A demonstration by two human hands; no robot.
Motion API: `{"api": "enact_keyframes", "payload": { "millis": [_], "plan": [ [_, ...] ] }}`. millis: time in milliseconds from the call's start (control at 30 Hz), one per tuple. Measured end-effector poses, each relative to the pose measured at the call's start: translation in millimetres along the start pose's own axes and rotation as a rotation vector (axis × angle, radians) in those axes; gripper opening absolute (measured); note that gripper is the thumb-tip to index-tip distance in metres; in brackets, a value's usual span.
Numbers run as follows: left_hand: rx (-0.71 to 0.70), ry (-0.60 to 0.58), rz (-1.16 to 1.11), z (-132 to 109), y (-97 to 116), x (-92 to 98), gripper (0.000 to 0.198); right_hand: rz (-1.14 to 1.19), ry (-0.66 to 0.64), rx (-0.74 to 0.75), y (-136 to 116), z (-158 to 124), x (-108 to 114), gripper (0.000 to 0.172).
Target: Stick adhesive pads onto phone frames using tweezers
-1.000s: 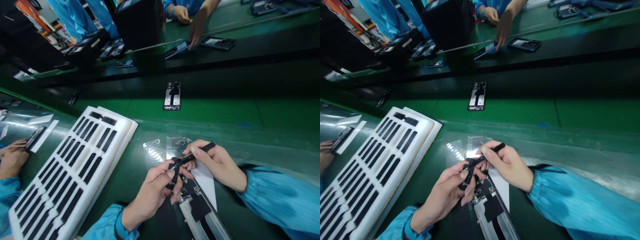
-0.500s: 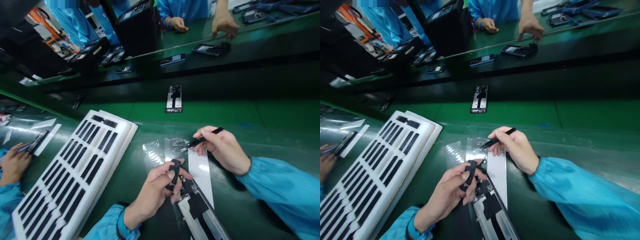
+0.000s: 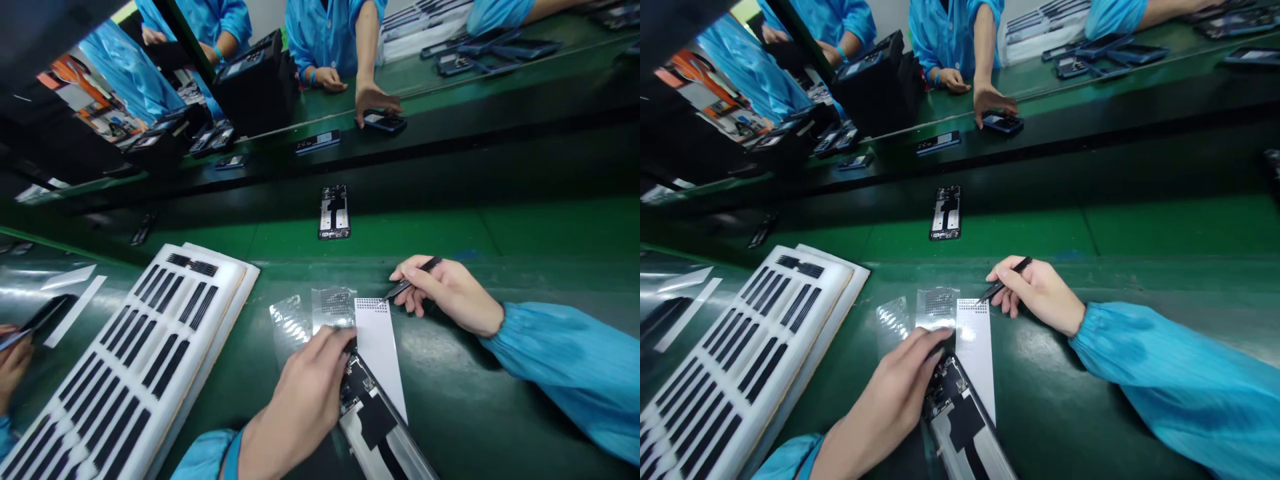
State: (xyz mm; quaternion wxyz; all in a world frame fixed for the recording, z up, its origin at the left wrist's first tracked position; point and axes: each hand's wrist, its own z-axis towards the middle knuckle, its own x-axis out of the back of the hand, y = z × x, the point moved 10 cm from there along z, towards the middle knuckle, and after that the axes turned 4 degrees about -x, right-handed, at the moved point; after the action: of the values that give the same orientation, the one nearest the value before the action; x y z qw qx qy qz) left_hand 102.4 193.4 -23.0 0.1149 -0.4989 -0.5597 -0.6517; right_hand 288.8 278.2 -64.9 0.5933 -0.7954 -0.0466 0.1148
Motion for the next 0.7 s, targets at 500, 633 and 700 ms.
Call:
{"api": "enact_keyframes", "payload": {
  "millis": [500,633,700],
  "plan": [
    [-0.331,-0.109,0.802,25,21,-32.5,0.078,-0.214,-0.076,0.117,-5,0,-10,0.052],
    [-0.332,-0.085,0.739,25,20,-31.4,0.074,-0.291,-0.109,0.189,-9,-4,-12,0.040],
    [-0.336,-0.081,0.722,25,20,-31.2,0.072,-0.346,-0.137,0.246,-13,-8,-15,0.034]
  ]
}}
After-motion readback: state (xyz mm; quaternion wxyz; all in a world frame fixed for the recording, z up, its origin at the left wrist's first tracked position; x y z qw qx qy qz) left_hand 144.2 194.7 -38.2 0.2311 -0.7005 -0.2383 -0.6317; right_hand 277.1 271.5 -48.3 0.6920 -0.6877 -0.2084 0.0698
